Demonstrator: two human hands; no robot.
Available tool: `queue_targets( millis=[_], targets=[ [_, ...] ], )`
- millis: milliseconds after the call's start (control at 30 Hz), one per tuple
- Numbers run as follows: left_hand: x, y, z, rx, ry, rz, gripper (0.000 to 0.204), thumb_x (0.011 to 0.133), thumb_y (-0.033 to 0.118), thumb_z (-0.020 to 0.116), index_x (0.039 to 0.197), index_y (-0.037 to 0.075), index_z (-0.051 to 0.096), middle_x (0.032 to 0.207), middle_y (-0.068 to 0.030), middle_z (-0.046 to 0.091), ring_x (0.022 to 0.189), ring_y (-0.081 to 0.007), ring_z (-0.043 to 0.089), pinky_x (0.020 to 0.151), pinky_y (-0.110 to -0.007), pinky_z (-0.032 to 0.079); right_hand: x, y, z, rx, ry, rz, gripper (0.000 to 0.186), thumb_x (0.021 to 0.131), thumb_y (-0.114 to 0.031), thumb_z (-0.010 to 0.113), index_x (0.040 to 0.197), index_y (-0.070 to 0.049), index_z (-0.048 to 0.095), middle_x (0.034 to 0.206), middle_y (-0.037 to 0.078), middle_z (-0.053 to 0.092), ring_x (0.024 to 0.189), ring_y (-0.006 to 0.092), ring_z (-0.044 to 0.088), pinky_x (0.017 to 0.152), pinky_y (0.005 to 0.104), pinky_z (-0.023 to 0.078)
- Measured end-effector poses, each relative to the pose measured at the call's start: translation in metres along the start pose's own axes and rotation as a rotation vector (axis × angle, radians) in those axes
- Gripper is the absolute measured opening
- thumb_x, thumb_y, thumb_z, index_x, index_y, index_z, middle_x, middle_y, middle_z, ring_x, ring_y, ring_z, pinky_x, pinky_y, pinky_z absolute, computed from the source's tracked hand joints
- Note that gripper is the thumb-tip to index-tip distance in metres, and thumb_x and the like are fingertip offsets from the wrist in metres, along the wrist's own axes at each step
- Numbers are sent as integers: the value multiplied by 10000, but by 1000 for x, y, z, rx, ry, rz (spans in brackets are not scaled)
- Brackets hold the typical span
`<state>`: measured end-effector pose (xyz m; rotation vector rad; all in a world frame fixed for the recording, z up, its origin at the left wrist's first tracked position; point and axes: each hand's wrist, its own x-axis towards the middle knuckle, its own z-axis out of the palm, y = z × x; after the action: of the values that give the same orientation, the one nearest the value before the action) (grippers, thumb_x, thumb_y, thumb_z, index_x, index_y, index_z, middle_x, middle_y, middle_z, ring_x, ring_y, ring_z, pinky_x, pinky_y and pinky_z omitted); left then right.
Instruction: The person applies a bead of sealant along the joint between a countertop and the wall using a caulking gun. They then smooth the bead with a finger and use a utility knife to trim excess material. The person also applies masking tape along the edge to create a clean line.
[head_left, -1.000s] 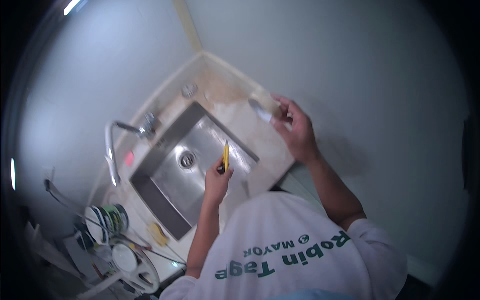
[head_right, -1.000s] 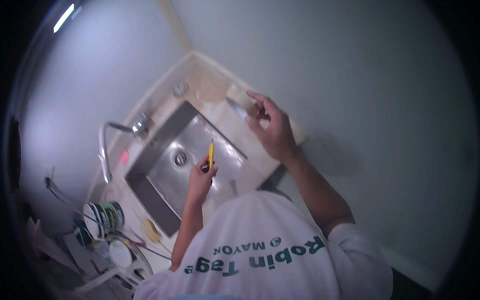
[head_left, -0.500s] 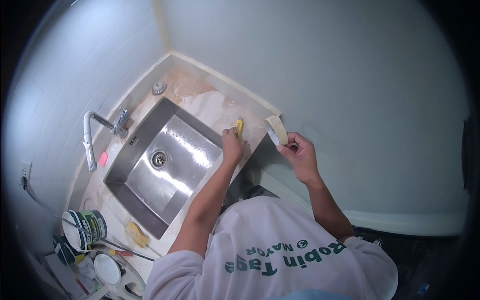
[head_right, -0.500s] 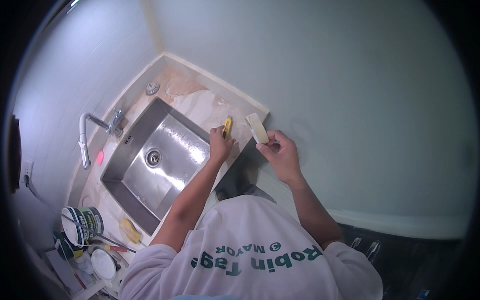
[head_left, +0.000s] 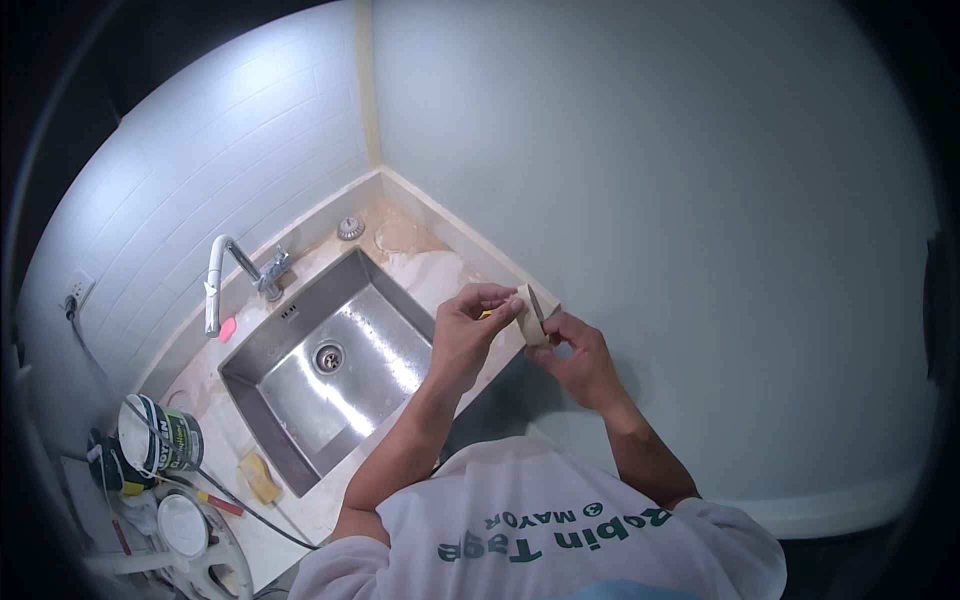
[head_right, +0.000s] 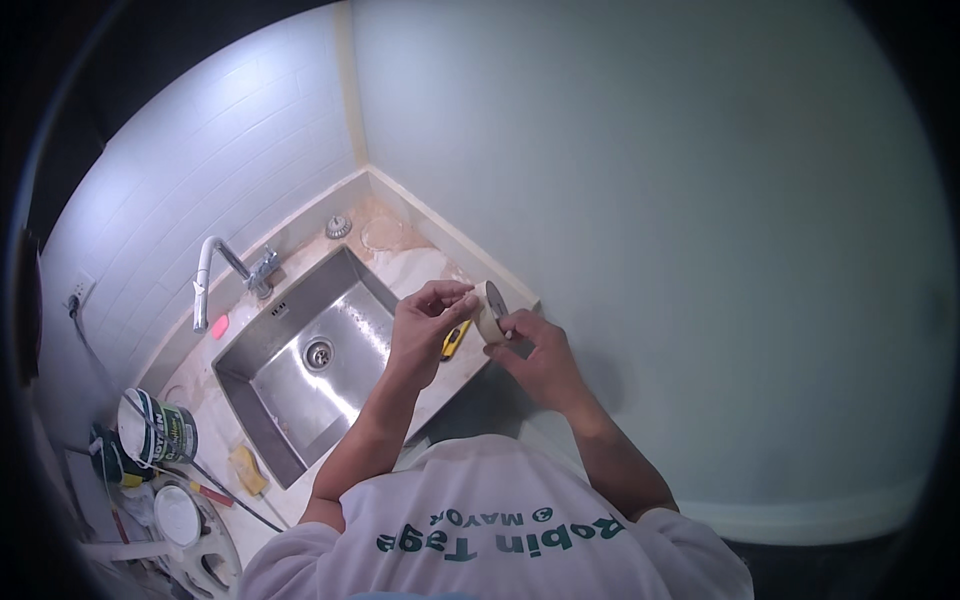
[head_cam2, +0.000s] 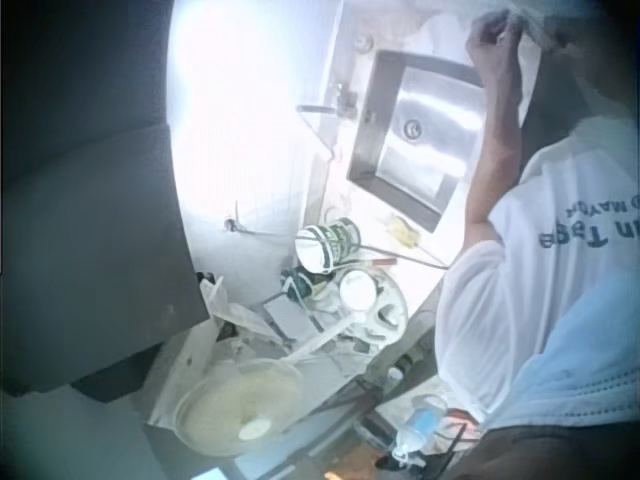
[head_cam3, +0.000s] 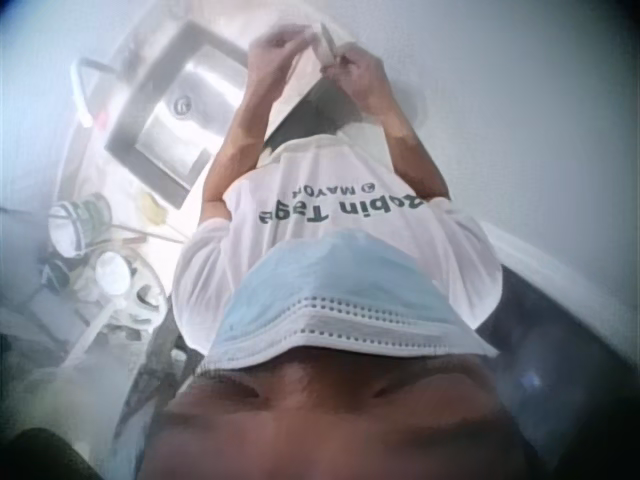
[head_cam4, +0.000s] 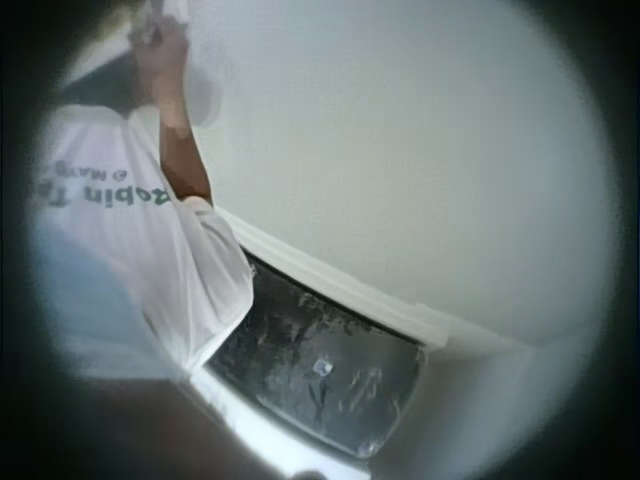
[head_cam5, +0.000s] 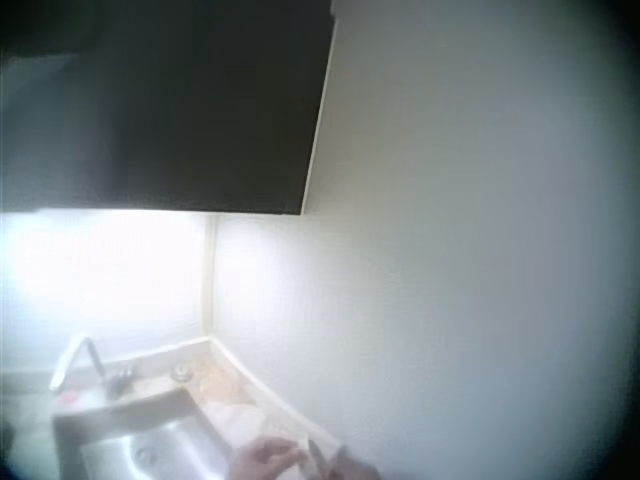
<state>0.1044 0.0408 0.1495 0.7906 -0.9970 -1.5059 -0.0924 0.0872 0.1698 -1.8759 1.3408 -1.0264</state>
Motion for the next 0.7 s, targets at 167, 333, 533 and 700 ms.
queue_targets(
  millis=[167,333,533,700],
  targets=[
    [-4,14,22,-173,-10,105,139,942,101,800,1030,3,756,1085,-63,706,985,-128,671,908,-272,536,16,-6,-29,74,-41,-120,355,804,-138,888,1087,-26,706,881,41,685,725,142,619,719,289,527],
    [-18,44,57,41,52,271,104,922,8,789,1021,-25,783,1092,-84,693,998,-142,671,900,-278,547,36,-55,-74,83,68,-298,408,804,-231,929,1110,-66,714,871,21,682,711,125,598,727,285,530],
    [-30,57,76,140,53,319,76,957,-39,724,1017,-37,772,1026,-78,723,899,-143,709,809,-279,581,50,-52,-82,134,-58,-389,201,895,-169,844,1009,-60,719,903,44,743,827,150,698,805,322,564],
    [-33,56,81,178,31,287,107,950,-54,719,1052,-49,751,1004,-101,749,898,-145,714,799,-277,589,50,-50,-82,355,-108,-312,97,957,-75,774,973,-37,686,930,33,691,884,110,666,826,294,541]
  ],
)
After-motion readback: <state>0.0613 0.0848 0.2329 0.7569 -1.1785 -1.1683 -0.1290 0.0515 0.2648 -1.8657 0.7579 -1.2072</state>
